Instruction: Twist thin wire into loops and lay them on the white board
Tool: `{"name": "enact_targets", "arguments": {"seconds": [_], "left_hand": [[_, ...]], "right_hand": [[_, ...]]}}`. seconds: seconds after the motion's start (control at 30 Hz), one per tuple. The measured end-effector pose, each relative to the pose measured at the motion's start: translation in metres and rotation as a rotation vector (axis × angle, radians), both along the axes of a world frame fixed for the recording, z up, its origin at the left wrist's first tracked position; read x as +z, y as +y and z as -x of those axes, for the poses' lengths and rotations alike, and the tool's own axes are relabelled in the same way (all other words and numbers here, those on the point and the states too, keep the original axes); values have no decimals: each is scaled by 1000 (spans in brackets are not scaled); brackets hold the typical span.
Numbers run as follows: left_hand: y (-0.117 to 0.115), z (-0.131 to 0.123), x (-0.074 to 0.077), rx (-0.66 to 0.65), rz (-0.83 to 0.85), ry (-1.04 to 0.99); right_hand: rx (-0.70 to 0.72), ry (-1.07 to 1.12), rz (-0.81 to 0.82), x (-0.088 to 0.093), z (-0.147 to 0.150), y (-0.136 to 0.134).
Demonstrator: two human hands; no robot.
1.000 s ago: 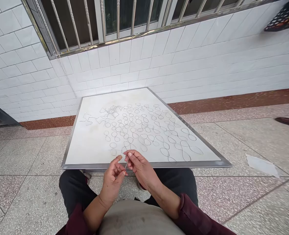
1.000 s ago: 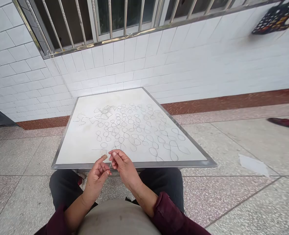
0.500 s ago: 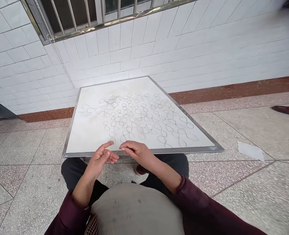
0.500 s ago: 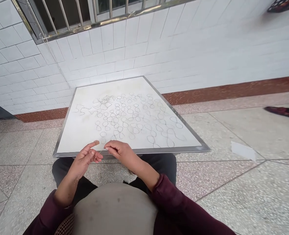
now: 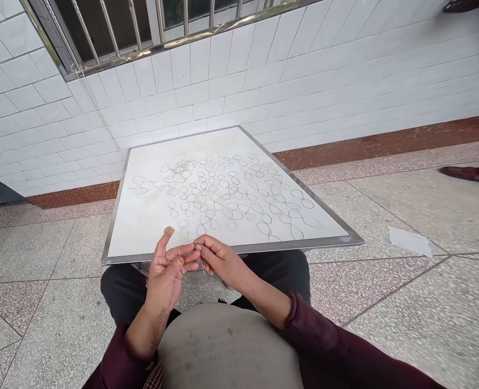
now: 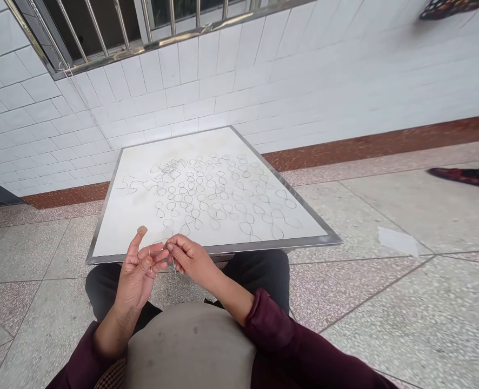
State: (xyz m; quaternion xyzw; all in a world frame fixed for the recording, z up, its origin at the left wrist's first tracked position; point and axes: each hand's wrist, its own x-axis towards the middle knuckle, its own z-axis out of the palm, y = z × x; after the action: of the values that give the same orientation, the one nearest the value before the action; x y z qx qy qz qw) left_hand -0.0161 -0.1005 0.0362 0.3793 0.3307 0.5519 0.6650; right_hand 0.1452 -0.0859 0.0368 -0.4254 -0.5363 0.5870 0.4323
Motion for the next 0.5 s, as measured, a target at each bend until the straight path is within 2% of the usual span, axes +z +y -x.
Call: {"name": "enact_targets", "arguments": {"seconds": [0.17, 0.37, 0.5], "left_hand": [[-3, -5, 10, 200, -70, 34], [-5, -7, 14, 204, -262, 228], [-8, -8, 13, 240, -415, 376]], "right_hand": [[75, 73, 55, 1, 12, -7], [125, 112, 51, 1, 17, -10], [173, 70, -42, 3, 17, -12]]}}
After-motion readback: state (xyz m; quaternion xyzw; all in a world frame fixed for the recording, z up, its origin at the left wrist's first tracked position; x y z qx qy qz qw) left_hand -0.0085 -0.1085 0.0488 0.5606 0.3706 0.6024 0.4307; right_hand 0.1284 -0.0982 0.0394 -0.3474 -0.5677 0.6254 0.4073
